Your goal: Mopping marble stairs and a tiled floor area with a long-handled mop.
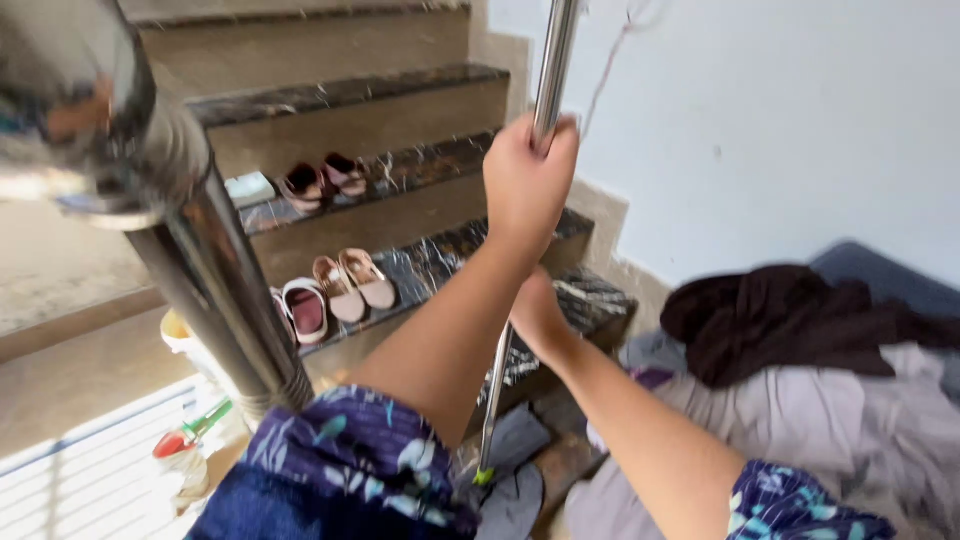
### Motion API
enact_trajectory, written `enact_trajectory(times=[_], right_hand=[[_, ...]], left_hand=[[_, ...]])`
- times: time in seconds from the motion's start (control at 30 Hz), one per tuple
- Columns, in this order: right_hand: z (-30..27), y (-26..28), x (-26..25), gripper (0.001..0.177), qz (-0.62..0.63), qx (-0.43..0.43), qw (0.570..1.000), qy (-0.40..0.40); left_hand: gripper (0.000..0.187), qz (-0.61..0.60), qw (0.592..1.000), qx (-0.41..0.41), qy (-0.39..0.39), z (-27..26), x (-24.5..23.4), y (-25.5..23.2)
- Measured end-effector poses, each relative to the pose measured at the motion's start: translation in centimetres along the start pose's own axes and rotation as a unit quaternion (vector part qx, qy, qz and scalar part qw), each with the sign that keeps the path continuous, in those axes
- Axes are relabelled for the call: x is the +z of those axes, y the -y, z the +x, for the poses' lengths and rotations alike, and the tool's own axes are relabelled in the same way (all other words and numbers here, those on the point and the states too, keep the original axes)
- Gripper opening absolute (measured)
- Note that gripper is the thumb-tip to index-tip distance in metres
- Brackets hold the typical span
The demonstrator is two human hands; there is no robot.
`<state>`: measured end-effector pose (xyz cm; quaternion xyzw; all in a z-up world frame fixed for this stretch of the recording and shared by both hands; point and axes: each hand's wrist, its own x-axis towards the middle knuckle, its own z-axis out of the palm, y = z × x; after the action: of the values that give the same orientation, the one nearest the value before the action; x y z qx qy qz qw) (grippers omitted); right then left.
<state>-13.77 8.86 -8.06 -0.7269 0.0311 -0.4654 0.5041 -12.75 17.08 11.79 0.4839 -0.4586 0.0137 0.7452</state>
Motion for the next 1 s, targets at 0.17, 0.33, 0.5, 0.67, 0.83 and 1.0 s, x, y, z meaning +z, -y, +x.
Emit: enact_trajectory(times=[0.17, 0.33, 0.5, 0.67, 0.83, 1.0], right_hand=[[-2.9, 3.0, 0.2, 0.009, -0.081, 0.002, 0.993, -0.082], [-5.8, 5.7, 1.7, 0.012, -0.002, -0.02, 0.995, -0.099], [-9.2, 9.3, 3.4, 0.009, -0.188, 0.018, 0.97, -0.156], [-10.2, 8.8, 3.8, 0.008, -0.281, -0.05, 0.942, -0.178], [-10.7, 8.6, 3.5, 0.01, -0.295, -0.058, 0.938, -0.173], [-11.0, 8.9, 3.9, 0.011, -0.327, -0.051, 0.926, -0.18]], left_hand=[[0.043, -0.072, 0.995, 0.014, 0.068, -1.9, -0.3, -1.3], [0.041, -0.131, 0.981, 0.008, 0.141, -4.4, -1.7, -2.7], [0.046, -0.187, 0.961, -0.025, 0.2, -7.2, -2.4, -3.5], [0.051, -0.173, 0.959, -0.021, 0.222, -8.4, -3.9, -5.4], [0.056, -0.138, 0.962, -0.026, 0.233, -9.1, -4.2, -6.0], [0.055, -0.152, 0.959, -0.024, 0.239, -9.7, -4.6, -6.0]])
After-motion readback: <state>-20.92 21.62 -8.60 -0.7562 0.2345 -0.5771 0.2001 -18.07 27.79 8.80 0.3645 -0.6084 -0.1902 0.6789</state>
